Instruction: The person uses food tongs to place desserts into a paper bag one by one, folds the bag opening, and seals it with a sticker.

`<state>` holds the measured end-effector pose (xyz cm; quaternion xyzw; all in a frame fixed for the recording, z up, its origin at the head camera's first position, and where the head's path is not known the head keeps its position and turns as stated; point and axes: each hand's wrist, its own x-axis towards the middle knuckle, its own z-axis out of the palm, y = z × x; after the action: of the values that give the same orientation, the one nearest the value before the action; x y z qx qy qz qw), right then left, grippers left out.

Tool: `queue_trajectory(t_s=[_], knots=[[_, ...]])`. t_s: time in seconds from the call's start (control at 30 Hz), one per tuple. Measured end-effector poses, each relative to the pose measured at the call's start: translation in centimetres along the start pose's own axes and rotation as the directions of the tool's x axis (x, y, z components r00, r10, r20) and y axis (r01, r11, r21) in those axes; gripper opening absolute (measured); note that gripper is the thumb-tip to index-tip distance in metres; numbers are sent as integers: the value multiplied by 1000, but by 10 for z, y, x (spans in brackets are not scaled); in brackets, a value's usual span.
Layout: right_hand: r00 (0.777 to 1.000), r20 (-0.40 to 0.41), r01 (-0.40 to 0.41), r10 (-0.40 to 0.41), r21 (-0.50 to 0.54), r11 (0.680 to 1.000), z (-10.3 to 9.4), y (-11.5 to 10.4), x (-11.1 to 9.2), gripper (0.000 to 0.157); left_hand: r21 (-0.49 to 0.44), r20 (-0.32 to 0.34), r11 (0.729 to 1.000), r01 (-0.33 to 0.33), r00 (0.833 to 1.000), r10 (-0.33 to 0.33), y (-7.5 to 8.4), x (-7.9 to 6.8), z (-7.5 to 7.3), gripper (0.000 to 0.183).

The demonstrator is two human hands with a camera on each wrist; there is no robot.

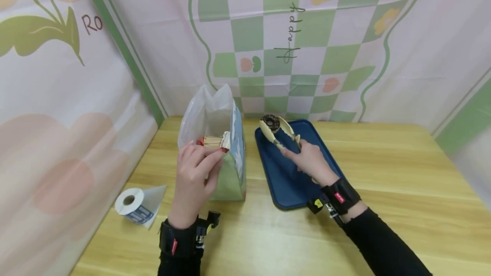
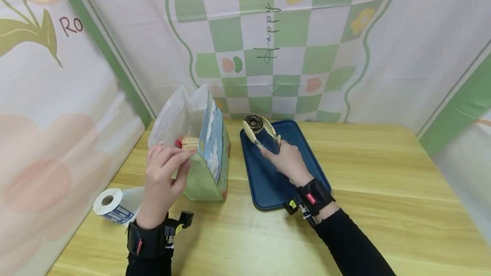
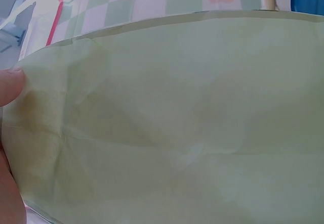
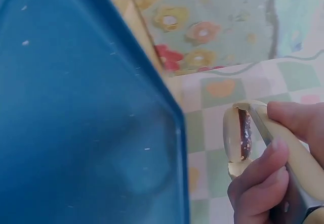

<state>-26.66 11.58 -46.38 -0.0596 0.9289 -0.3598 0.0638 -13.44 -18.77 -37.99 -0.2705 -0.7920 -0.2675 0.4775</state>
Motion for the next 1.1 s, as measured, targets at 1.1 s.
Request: queue_trajectory(t_s=[1.1], knots=[[980, -8, 200, -200, -24, 979, -74, -101, -72, 81, -9, -19, 1000, -22, 1000, 21, -2, -1, 4, 9]])
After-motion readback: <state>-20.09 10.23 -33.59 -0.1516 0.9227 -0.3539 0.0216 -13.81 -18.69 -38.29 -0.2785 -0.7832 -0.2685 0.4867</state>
